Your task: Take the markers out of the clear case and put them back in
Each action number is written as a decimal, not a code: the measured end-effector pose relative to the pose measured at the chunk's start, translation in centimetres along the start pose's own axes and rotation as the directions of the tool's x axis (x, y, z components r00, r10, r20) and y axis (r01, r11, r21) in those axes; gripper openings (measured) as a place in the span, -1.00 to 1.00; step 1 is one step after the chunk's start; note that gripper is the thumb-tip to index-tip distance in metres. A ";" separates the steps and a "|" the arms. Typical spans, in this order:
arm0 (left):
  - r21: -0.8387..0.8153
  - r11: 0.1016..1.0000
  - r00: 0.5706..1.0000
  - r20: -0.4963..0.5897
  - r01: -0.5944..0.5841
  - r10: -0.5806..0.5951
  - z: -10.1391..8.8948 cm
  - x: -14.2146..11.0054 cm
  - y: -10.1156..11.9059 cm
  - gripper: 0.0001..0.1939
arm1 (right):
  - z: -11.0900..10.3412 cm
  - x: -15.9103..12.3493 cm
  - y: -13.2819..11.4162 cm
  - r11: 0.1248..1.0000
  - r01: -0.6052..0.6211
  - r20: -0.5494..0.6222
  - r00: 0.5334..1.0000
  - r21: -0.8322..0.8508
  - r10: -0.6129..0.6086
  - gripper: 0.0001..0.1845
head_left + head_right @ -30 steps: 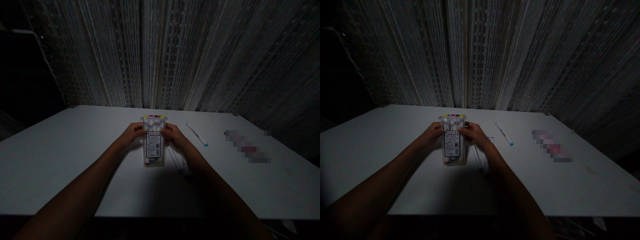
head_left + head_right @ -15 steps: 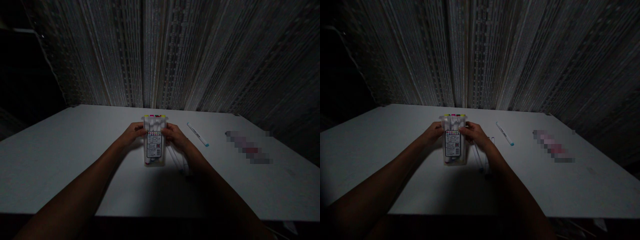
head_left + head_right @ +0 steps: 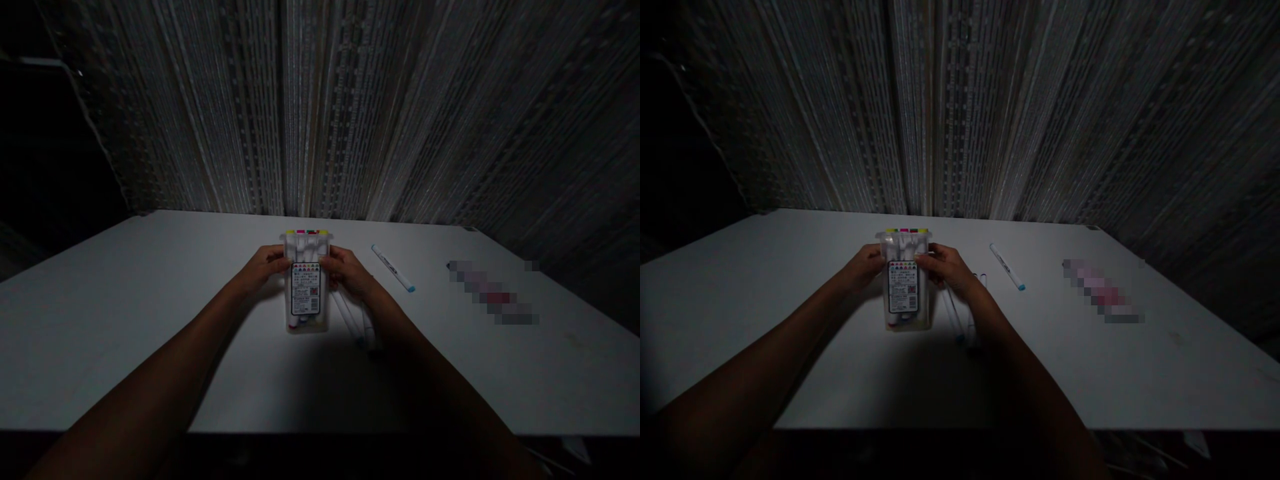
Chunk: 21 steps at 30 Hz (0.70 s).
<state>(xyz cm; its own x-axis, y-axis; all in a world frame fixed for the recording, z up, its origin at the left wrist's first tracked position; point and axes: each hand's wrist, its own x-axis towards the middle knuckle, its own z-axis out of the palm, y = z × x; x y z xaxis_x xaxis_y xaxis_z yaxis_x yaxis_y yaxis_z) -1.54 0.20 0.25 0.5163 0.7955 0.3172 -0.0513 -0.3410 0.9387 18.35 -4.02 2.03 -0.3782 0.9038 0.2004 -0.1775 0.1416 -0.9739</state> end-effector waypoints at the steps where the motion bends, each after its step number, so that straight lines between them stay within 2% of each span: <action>1: 0.000 1.000 1.000 0.001 0.002 -0.002 0.0 0.0 0.0 -0.43 | 0.0 0.0 0.0 1.000 0.000 -0.008 1.000 -0.002 0.000 -0.52; 6: -0.001 0.999 0.999 0.032 -0.032 0.032 0.0 0.0 0.1 -0.45 | 0.1 0.0 -0.2 1.000 -0.018 -0.013 1.000 -0.001 0.018 -0.52; 11: 0.004 1.000 1.000 0.003 -0.004 0.004 -0.1 0.0 -0.3 -0.52 | 0.1 -0.1 -0.1 1.000 -0.021 -0.014 1.000 0.005 0.021 -0.52; 21: -0.034 0.999 1.000 0.008 0.003 -0.003 0.0 -0.1 0.0 -0.43 | 0.1 0.0 0.0 1.000 -0.010 -0.024 1.000 -0.005 0.010 -0.53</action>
<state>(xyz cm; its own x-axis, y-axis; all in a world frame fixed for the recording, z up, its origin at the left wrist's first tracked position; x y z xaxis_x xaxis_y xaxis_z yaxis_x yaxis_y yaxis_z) -1.56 0.16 0.21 0.5234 0.7924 0.3132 -0.0784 -0.3213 0.9437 18.29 -4.06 2.03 -0.3582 0.9145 0.1881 -0.1694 0.1344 -0.9763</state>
